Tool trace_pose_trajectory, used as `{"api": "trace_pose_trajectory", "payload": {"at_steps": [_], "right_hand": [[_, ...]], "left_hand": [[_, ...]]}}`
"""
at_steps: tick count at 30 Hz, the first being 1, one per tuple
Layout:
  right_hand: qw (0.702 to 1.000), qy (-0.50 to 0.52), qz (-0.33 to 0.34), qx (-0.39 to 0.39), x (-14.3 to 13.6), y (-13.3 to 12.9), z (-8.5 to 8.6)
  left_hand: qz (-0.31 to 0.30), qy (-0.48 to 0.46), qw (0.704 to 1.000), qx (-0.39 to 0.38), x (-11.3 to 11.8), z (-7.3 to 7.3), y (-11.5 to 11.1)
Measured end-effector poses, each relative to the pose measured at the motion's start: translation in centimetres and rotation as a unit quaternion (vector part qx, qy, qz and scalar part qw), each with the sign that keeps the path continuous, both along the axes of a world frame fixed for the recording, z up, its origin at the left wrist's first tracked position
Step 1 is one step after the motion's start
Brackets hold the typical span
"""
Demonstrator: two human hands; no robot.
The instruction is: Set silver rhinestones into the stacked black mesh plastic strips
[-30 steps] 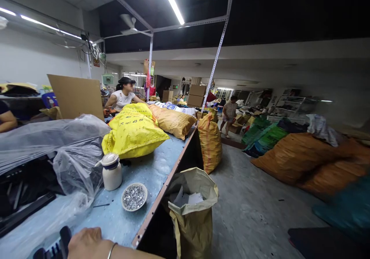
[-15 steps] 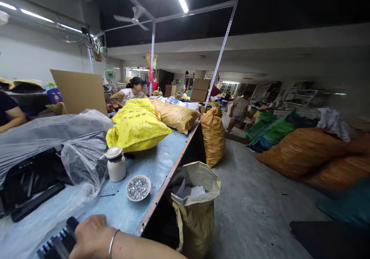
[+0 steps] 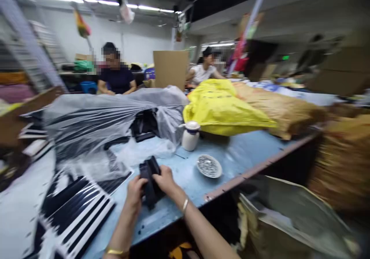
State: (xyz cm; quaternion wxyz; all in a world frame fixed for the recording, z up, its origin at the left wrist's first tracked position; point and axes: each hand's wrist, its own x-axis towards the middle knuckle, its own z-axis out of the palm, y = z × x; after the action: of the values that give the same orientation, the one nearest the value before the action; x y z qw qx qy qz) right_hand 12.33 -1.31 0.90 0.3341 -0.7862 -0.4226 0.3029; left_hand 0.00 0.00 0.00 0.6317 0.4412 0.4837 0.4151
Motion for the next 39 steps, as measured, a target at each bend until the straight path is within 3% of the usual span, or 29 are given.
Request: {"api": "trace_pose_trajectory", "payload": {"at_steps": [2, 4, 6, 11, 17, 24, 31, 35, 39], "right_hand": [[1.0, 0.011, 0.0, 0.017, 0.1, 0.9, -0.6], [0.999, 0.029, 0.001, 0.029, -0.1, 1.2, -0.7], [0.998, 0.051, 0.001, 0.043, -0.5, 0.9, -0.4], [0.995, 0.081, 0.023, 0.063, -1.6, 0.1, 0.6], [0.995, 0.036, 0.032, 0.084, -1.5, -0.3, 0.5], [0.989, 0.068, 0.015, 0.131, -1.8, -0.7, -1.3], [0.964, 0.205, -0.028, 0.165, -4.5, -0.7, -1.2], [0.949, 0.258, -0.03, 0.18, -7.0, -1.9, -0.2], [0.962, 0.219, 0.037, 0.157, -8.7, -3.2, 1.2]], "left_hand": [[-0.002, -0.037, 0.999, 0.012, -0.1, -0.8, 1.1], [0.032, -0.007, 0.999, 0.022, -0.2, -0.9, 1.3], [0.047, -0.024, 0.999, 0.006, -0.4, -0.6, 0.8], [0.032, -0.175, 0.983, -0.041, -1.7, 0.3, -0.3], [0.029, -0.215, 0.974, -0.064, -2.3, 0.4, -0.3], [0.036, -0.195, 0.979, -0.044, -2.1, 0.3, -0.7], [0.097, -0.109, 0.989, 0.018, -3.6, 2.0, -2.1], [0.14, -0.26, 0.955, 0.004, -5.3, 3.6, -3.4], [0.114, -0.384, 0.914, -0.067, -7.9, 4.7, -4.7]]}}
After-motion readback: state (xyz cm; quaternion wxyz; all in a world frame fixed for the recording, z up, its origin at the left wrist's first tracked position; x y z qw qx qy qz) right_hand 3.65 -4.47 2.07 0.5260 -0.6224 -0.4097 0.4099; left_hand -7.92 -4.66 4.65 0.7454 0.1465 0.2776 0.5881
